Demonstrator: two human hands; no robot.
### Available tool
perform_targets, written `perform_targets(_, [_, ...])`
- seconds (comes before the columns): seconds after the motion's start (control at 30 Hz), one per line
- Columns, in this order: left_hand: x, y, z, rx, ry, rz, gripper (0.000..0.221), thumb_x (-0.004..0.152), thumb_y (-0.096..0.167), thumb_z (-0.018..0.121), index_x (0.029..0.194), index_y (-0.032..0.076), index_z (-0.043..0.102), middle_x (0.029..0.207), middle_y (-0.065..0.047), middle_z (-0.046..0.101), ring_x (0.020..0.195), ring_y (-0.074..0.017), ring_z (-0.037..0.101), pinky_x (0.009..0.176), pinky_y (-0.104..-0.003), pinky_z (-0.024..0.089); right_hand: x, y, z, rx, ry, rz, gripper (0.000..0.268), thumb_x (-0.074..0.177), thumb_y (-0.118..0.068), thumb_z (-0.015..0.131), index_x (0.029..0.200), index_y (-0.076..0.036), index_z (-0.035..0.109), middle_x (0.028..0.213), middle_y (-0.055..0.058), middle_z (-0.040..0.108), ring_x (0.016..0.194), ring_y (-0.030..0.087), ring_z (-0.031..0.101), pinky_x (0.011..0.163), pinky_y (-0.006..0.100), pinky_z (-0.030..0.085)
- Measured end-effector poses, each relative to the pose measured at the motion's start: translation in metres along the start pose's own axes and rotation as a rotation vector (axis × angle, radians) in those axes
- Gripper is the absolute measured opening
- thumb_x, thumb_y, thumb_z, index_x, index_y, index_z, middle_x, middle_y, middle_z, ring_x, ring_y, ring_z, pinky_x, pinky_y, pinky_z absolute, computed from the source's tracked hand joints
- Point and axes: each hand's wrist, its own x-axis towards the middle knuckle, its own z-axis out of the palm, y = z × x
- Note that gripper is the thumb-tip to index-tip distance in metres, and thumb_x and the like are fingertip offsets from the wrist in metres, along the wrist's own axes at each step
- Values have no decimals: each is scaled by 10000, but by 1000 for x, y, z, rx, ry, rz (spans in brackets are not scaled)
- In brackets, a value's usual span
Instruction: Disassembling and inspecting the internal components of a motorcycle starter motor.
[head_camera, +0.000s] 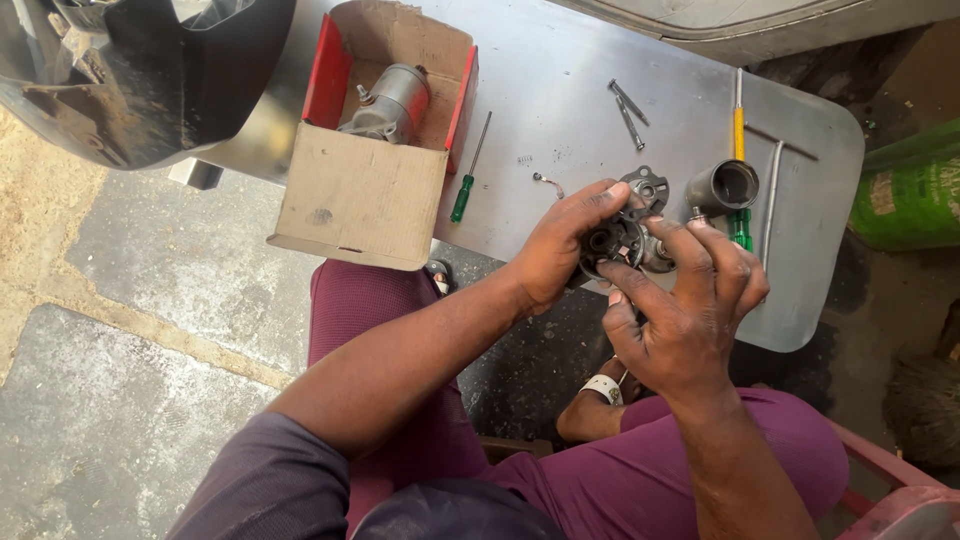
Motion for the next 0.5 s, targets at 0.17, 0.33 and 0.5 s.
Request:
perform_targets(0.17, [-3,10,5,-5,-4,-6,462,1070,434,515,1252,18,605,1072,-107,670,960,-159,681,801,-295,588,-2,0,4,31,-12,14,352,1026,-395,547,1075,-212,845,1620,103,474,1538,298,224,1257,526,123])
perform_targets(0.33, [-3,9,4,61,6,-2,504,1078,453,499,1247,-8,609,1069,-127,676,976,-185,702,811,-317,610,2,-2,0,155,-30,49,399,1039,-378,489,1118,-188,831,1659,129,433,1576,329,189,1269,525,107])
perform_targets(0.5, [-2,10,10,0,23,-27,482,1063,450,510,1280,28,594,1127,-99,683,1010,-151,691,816,-295,600,1,2,1,254,8,133,387,987,-300,492,1140,-149,814,1600,88,525,1565,298,324,1297,507,185])
